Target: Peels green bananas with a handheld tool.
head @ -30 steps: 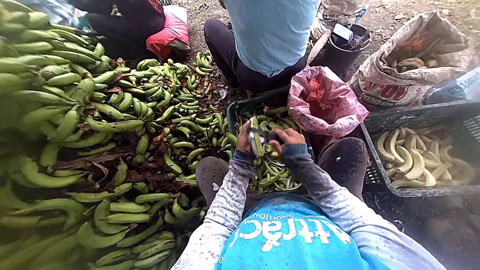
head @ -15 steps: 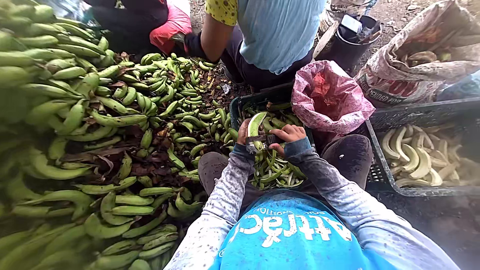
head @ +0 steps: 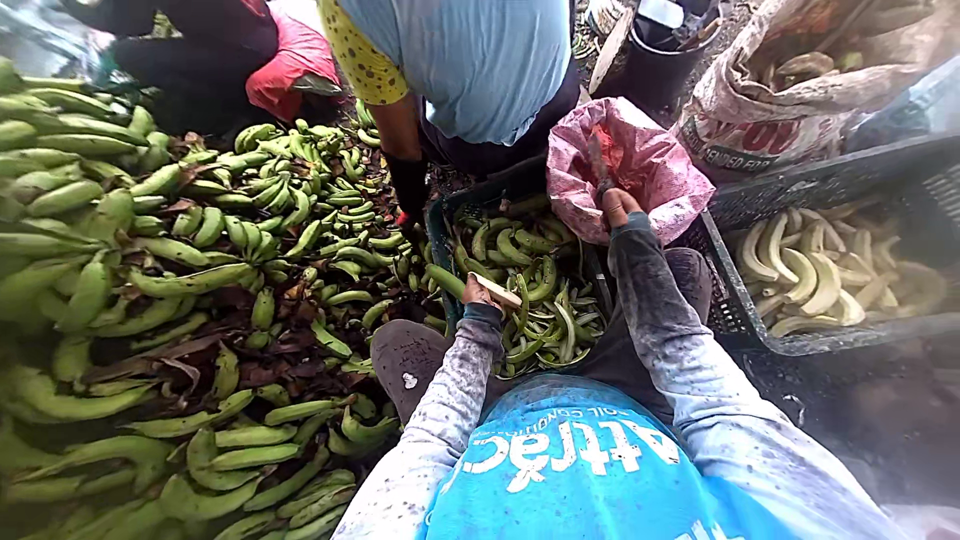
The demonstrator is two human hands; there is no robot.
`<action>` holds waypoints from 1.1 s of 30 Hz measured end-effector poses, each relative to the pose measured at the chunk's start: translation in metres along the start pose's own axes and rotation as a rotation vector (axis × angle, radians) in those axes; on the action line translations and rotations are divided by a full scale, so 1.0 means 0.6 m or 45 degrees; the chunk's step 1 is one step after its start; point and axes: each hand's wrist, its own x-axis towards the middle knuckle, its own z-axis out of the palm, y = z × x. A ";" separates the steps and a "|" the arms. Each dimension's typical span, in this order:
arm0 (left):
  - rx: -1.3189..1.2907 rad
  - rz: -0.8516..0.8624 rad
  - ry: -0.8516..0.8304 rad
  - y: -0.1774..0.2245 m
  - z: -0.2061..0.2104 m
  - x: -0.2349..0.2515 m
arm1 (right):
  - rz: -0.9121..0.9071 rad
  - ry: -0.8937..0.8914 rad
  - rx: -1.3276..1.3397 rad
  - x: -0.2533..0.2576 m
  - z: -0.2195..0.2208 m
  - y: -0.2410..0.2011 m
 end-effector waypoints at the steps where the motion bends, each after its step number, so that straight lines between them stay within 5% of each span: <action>1: 0.034 0.025 0.018 0.004 0.020 -0.008 | 0.086 0.113 0.082 0.007 -0.015 -0.003; 3: -0.052 0.099 -0.171 0.032 0.070 -0.074 | 0.493 0.145 0.287 0.006 -0.062 -0.051; 5: -0.155 0.198 -0.682 0.065 0.110 -0.173 | 0.311 0.359 0.643 0.021 -0.079 0.004; 8: 0.114 0.391 -1.335 0.063 0.139 -0.239 | 0.139 0.317 0.866 0.031 -0.095 0.044; 10: 0.650 0.621 -1.320 0.024 0.149 -0.194 | 0.197 0.366 0.982 0.028 -0.092 0.041; 12: 1.560 0.957 -1.246 -0.030 0.139 -0.099 | 0.335 0.359 0.988 0.032 -0.094 0.025; 14: 2.246 1.006 -1.236 -0.084 0.114 -0.030 | 0.388 0.330 0.948 0.038 -0.095 0.023; 16: 2.531 0.971 -1.385 -0.121 0.087 0.001 | 0.322 0.285 0.912 0.037 -0.094 0.032; 21: 2.675 0.973 -1.747 -0.144 0.062 -0.002 | 0.257 0.255 0.871 0.040 -0.086 0.038; 25: 2.715 0.981 -1.734 -0.133 0.075 0.008 | 0.233 0.237 0.719 0.023 -0.083 0.016; 28: 2.732 1.045 -1.808 -0.131 0.072 0.012 | 0.420 0.215 0.488 -0.023 -0.080 -0.063; 30: 2.702 1.145 -1.897 -0.125 0.069 0.010 | 0.308 0.340 0.516 -0.011 -0.062 -0.025; 33: 2.659 1.193 -1.886 -0.100 0.062 -0.007 | 0.256 0.227 0.527 0.012 -0.065 0.010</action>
